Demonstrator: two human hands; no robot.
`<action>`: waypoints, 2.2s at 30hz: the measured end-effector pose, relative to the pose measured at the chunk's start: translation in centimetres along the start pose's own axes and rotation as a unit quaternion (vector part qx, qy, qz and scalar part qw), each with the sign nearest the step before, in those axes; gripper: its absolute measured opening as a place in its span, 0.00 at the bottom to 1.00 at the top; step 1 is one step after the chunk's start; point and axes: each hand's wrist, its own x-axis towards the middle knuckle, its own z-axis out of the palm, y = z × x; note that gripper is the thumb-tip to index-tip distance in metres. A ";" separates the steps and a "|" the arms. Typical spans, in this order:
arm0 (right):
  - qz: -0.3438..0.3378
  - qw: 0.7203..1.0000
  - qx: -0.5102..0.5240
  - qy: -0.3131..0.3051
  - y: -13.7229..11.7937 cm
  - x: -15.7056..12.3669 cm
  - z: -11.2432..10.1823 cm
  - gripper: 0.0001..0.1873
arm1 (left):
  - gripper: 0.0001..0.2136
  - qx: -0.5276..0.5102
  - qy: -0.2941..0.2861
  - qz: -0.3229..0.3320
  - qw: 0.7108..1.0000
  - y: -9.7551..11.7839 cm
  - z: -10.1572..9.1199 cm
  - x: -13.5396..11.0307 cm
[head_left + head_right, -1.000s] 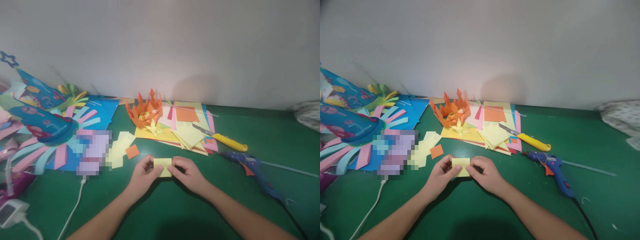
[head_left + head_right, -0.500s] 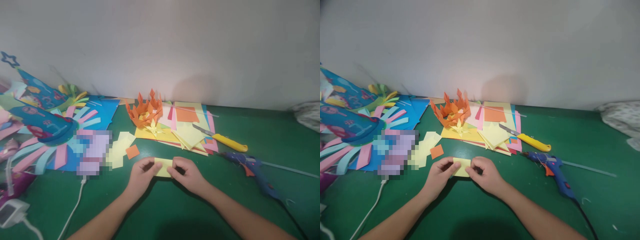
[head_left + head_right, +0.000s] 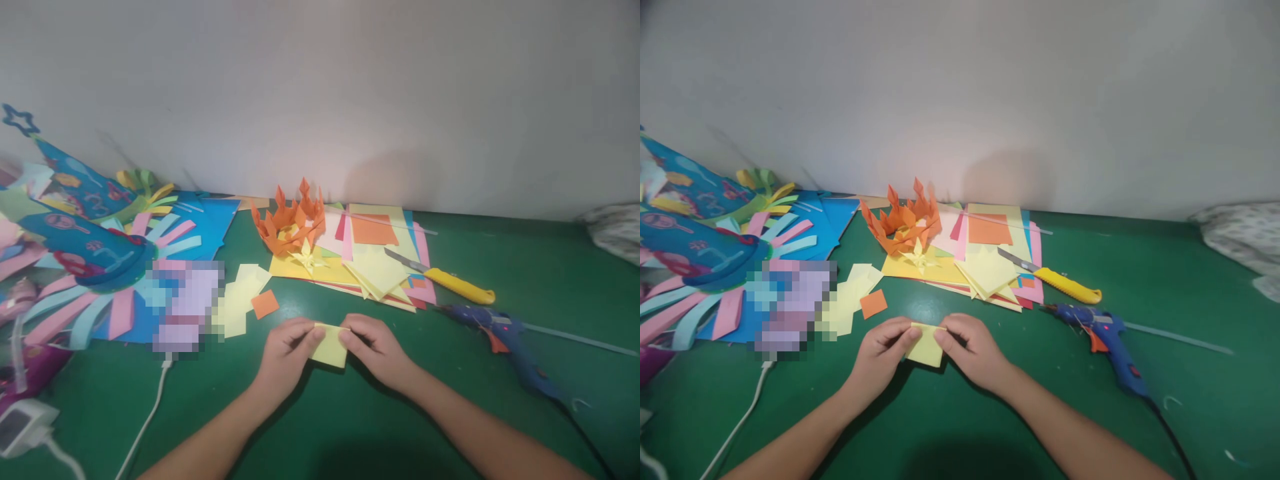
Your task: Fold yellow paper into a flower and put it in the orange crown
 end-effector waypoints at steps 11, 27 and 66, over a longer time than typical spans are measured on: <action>-0.029 1.000 0.006 0.003 -0.3 0.1 -0.1 0.25 | 0.12 -0.102 -0.024 -0.029 0.994 0.5 -0.3 -0.2; -0.024 0.999 -0.003 0.028 -0.3 0.1 0.1 0.26 | 0.13 -0.106 -0.013 -0.024 0.994 0.5 0.1 -0.4; -0.040 0.999 -0.003 0.003 0.3 -0.2 0.8 0.13 | 0.12 -0.259 -0.053 -0.087 0.960 0.0 1.0 0.1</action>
